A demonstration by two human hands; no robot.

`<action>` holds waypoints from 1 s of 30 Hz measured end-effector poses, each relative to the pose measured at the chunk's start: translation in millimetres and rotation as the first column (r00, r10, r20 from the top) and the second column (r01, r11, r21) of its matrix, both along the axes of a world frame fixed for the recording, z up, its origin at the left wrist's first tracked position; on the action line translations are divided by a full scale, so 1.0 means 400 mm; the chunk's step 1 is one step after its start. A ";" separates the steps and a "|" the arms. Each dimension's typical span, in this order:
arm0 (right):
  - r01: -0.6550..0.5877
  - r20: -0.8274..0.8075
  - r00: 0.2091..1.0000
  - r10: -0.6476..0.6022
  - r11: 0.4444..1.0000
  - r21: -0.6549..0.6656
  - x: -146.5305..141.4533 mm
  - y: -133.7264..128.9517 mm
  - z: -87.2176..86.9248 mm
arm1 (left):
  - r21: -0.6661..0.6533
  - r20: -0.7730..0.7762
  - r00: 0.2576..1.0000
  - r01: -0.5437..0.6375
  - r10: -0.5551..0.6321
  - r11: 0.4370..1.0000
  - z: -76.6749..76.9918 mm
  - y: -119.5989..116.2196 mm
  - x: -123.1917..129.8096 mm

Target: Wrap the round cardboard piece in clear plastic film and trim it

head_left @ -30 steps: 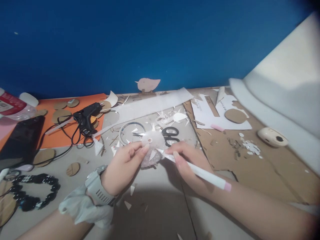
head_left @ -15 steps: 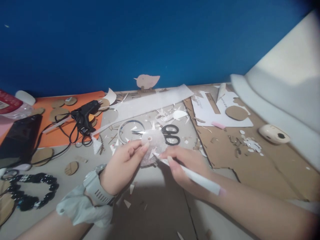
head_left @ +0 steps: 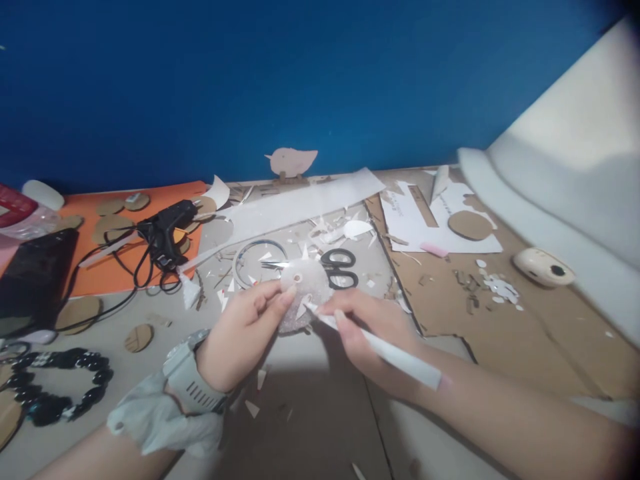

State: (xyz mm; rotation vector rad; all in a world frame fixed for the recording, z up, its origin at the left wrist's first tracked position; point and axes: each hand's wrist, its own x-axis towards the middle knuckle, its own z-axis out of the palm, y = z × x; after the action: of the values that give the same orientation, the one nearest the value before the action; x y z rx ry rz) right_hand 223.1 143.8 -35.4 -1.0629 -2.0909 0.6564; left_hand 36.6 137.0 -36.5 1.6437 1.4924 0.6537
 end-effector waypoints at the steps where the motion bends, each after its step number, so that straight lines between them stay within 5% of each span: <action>1: 0.002 0.005 1.000 -0.002 1.000 0.000 -0.001 -0.001 0.000 | 0.005 -0.001 1.000 -0.004 0.004 1.000 -0.001 0.000 0.000; 30: 0.051 0.010 0.999 -0.050 0.999 -0.010 0.005 -0.009 -0.020 | 0.027 0.041 0.999 0.011 -0.012 1.000 -0.007 -0.002 -0.003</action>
State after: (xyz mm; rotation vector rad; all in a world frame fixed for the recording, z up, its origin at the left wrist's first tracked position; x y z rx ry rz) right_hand 225.1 140.3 -43.3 -1.1230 -2.0640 0.6392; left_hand 35.2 136.2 -39.2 1.6481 1.4490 0.6996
